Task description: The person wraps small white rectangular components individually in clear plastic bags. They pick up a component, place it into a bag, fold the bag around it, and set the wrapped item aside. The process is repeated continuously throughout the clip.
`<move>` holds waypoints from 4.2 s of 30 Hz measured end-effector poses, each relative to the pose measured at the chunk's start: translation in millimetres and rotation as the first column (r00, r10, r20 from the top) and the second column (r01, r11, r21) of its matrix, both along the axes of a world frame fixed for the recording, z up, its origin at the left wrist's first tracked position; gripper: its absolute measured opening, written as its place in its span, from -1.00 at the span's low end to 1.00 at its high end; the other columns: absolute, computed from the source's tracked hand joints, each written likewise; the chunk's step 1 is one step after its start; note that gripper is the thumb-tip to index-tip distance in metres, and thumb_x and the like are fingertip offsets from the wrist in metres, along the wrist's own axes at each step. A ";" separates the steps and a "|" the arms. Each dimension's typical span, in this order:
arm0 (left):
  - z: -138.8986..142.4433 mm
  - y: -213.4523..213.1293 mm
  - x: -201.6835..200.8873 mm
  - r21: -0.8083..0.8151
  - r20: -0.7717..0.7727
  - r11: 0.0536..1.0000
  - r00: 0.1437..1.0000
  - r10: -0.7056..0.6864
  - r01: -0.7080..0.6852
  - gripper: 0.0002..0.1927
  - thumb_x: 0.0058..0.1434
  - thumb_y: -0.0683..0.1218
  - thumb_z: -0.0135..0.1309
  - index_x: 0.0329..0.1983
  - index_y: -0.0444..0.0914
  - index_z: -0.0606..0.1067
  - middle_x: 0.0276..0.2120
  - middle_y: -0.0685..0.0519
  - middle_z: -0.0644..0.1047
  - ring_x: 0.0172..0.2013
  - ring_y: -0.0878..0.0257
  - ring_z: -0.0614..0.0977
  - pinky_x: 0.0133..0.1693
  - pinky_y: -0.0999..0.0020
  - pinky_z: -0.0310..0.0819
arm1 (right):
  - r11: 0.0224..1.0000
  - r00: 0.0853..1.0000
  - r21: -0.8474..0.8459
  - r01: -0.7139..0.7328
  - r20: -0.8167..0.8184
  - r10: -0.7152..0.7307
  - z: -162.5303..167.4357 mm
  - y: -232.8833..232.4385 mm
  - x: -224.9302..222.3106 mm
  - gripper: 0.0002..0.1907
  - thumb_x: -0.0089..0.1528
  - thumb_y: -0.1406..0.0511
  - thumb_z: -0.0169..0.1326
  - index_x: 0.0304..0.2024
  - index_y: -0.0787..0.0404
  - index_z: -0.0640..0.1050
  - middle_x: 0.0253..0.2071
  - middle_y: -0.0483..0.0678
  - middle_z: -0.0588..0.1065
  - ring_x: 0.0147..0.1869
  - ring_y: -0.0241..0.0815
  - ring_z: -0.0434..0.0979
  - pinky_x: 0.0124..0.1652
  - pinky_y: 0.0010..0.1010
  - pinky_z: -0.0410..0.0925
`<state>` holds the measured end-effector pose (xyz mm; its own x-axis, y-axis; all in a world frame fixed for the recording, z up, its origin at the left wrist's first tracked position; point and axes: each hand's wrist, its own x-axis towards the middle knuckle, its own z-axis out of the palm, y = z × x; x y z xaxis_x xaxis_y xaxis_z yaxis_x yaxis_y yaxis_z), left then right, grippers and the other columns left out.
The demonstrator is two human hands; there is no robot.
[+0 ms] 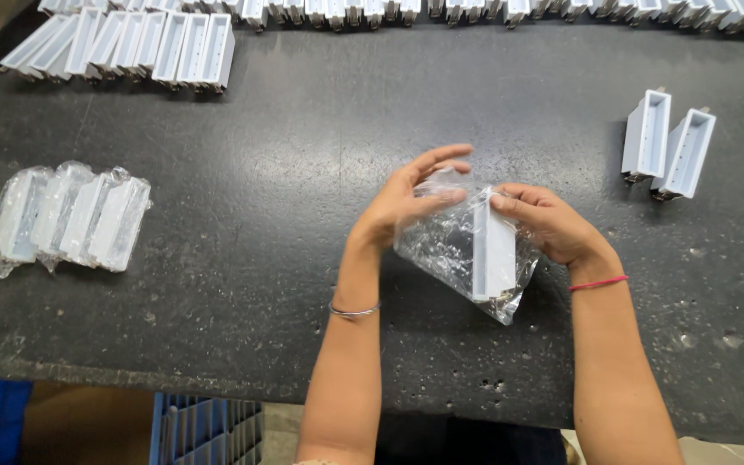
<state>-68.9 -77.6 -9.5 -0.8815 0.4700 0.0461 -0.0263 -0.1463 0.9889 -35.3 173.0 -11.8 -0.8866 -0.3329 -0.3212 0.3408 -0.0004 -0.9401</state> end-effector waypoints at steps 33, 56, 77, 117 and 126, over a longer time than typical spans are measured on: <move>-17.4 33.4 2.6 0.072 0.027 0.877 0.880 0.475 -0.475 -0.75 0.10 -0.12 0.39 -0.21 -0.30 0.61 -0.41 0.08 0.59 -0.43 0.34 0.52 -0.39 0.45 0.40 | 0.991 0.977 -0.031 0.127 -0.167 -0.131 -12.8 -4.2 -5.7 -0.46 0.25 0.08 0.20 0.18 0.25 0.54 -0.07 -0.11 0.55 -0.02 -0.32 0.49 -0.08 -0.47 0.35; -3.7 51.0 22.0 -0.249 -0.342 0.901 0.902 0.262 -0.356 -0.71 0.17 -0.14 0.33 -0.04 -0.27 0.67 -0.04 -0.09 0.59 -0.15 0.16 0.64 -0.13 0.29 0.62 | 0.996 0.967 -0.077 0.042 -0.247 -0.060 2.0 4.3 1.7 -0.50 0.28 0.13 0.14 0.20 0.22 0.49 0.09 -0.12 0.53 0.23 -0.28 0.46 0.19 -0.36 0.33; 19.0 62.6 38.7 -0.466 -0.455 0.736 0.846 0.276 -0.491 -0.57 0.26 -0.09 0.16 0.18 -0.15 0.38 -0.13 -0.08 0.69 -0.14 0.00 0.73 -0.13 0.15 0.57 | 0.820 0.652 0.177 0.545 -0.704 -0.282 37.1 -16.2 10.2 -0.83 0.26 0.33 0.24 -0.13 0.27 0.61 -0.26 -0.11 0.60 -0.23 -0.36 0.59 -0.23 -0.52 0.46; 6.5 69.4 30.5 -0.396 -0.611 0.763 0.767 0.196 -0.511 -0.53 0.22 -0.19 0.17 0.19 -0.20 0.35 -0.09 -0.08 0.62 -0.22 0.04 0.71 -0.18 0.18 0.55 | 0.981 0.803 0.022 0.193 -0.578 -0.145 -1.4 14.6 -4.9 -0.59 0.28 0.24 0.20 0.15 0.24 0.55 0.02 -0.04 0.59 0.11 -0.29 0.56 0.14 -0.37 0.44; 7.9 73.2 34.9 -0.351 -0.672 0.780 0.720 0.175 -0.517 -0.54 0.26 -0.23 0.13 0.21 -0.20 0.32 0.05 -0.07 0.57 -0.19 0.02 0.69 -0.18 0.18 0.55 | 0.851 0.671 0.309 0.425 -0.738 -0.067 -3.2 3.6 -2.1 -0.64 0.35 0.17 0.01 0.12 0.19 0.56 -0.05 0.07 0.62 -0.02 -0.02 0.65 -0.04 -0.32 0.46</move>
<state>-34.0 -4.4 -1.6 -0.8564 0.2403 0.4570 0.5144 0.4750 0.7140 -37.4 176.6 -15.0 -0.9316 -0.0567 0.3591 -0.3427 0.4669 -0.8152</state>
